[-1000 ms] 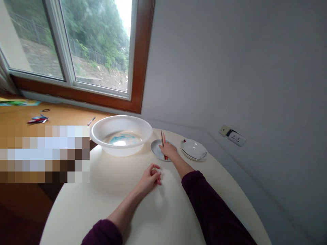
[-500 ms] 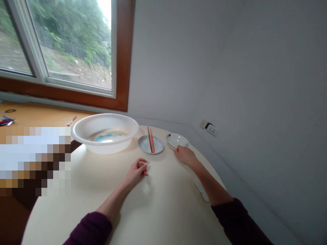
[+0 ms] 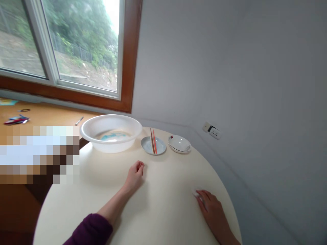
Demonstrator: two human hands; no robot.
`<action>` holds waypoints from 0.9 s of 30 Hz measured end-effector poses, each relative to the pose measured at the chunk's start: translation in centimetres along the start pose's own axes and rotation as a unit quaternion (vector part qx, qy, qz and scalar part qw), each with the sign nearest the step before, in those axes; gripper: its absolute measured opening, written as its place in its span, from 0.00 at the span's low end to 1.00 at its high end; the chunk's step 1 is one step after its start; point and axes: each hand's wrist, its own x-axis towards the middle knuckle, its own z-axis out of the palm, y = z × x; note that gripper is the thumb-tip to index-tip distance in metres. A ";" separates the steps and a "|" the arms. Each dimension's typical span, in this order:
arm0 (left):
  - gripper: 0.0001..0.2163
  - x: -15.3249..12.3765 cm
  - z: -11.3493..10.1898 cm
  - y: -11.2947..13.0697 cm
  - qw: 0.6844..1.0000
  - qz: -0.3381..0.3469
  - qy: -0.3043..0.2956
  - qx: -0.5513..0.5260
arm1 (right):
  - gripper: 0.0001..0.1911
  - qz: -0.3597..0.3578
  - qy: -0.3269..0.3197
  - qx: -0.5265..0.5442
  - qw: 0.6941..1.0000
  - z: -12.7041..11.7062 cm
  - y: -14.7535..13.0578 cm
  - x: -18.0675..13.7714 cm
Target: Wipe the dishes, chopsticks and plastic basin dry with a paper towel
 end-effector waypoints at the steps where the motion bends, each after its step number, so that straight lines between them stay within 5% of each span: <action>1: 0.07 0.0 -0.3 0.0 1.000 0.000 0.008 0.002 | 0.18 -0.012 0.003 0.012 1.000 -0.1 -0.4 -0.1; 9: 0.06 0.1 -3.8 0.5 0.995 -0.011 0.095 -0.010 | 0.12 -0.104 -0.112 0.080 0.985 -5.2 -4.2 5.1; 12: 0.06 0.2 -4.8 0.5 0.992 -0.016 0.120 -0.028 | 0.11 -0.160 0.119 0.090 0.976 -8.9 -7.6 9.6; 14: 0.05 0.3 -5.3 0.5 0.990 -0.017 0.137 -0.032 | 0.09 -0.172 0.288 0.106 0.936 -11.2 -10.7 12.6; 18: 0.04 0.8 -5.9 0.6 0.985 -0.021 0.167 -0.031 | 0.09 -0.199 0.425 0.173 0.866 -13.1 -18.1 18.8; 20: 0.04 0.9 -6.3 0.6 0.983 -0.025 0.180 -0.032 | 0.12 -0.205 0.407 0.208 0.866 -12.3 -21.9 21.9; 23: 0.04 1.1 -7.1 0.7 0.979 -0.029 0.197 -0.036 | 0.17 -0.232 0.247 0.232 0.912 -9.6 -26.8 25.6; 27: 0.05 1.5 -8.0 0.4 0.975 -0.039 0.214 -0.048 | 0.24 -0.246 0.099 0.221 0.939 -6.4 -29.5 27.4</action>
